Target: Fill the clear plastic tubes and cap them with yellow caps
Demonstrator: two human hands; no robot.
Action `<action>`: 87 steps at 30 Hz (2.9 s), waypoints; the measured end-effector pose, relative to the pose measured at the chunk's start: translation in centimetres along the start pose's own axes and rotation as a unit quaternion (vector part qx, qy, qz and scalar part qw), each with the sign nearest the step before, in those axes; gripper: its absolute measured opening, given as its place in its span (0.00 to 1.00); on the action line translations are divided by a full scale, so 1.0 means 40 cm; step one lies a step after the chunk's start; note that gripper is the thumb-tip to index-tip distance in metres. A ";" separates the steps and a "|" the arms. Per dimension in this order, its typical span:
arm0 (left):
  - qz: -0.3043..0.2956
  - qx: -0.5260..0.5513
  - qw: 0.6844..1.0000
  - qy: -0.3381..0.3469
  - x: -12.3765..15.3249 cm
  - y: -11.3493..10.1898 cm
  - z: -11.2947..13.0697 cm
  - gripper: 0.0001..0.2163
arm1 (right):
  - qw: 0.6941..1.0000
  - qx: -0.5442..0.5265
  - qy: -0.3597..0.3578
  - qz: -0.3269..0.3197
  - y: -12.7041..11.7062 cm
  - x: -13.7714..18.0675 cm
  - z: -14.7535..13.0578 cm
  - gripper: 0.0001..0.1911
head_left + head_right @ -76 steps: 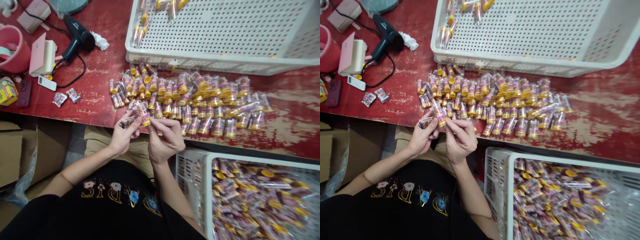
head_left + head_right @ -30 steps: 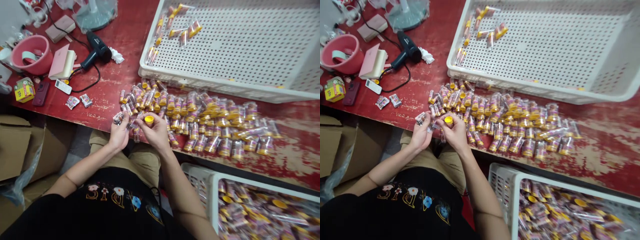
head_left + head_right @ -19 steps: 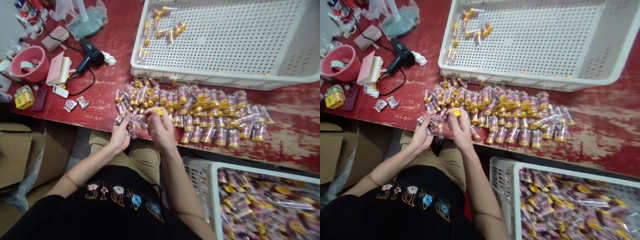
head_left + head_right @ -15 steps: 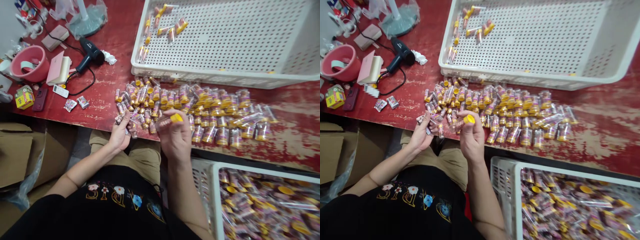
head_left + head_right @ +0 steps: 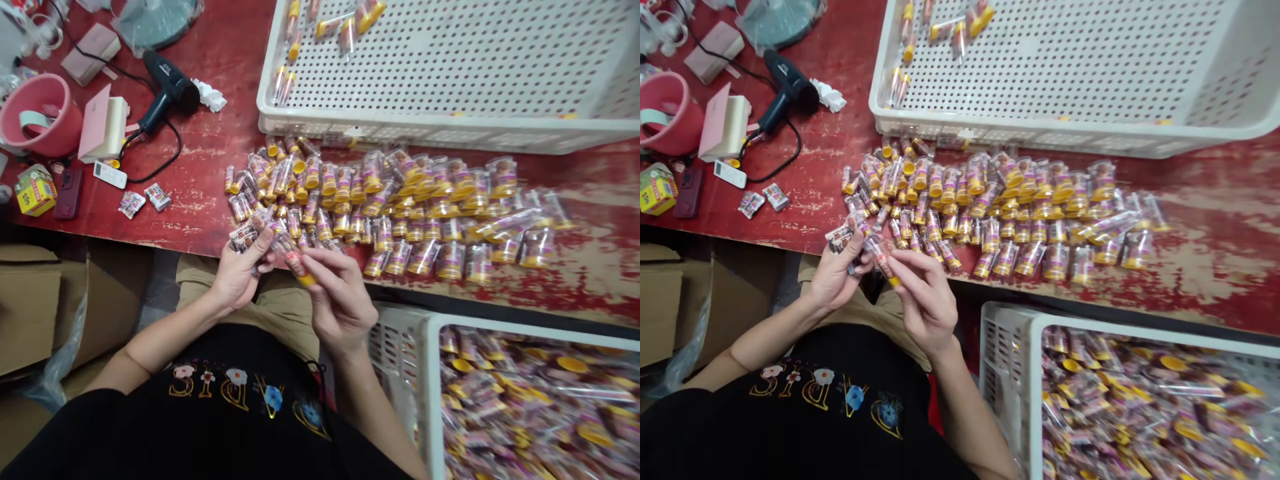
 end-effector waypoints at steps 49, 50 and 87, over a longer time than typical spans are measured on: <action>0.098 0.095 0.981 -0.135 -0.028 -0.030 -0.026 0.07 | 0.986 -0.106 0.125 0.041 -0.044 0.011 0.038 0.18; 0.097 0.095 0.981 -0.139 -0.026 -0.030 -0.026 0.06 | 0.988 -0.093 0.117 0.040 -0.044 0.009 0.038 0.18; 0.058 -0.049 0.993 -0.085 0.006 -0.031 -0.010 0.16 | 0.992 0.115 -0.047 0.000 -0.047 0.027 -0.033 0.31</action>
Point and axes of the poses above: each hand's wrist, its own x-axis away from the middle knuckle, its own y-axis out of the palm, z = x × y, the point moved 6 cm from there along -x, towards the middle knuckle, and after that the axes turned 8 degrees about -y, right-handed, at the moved point
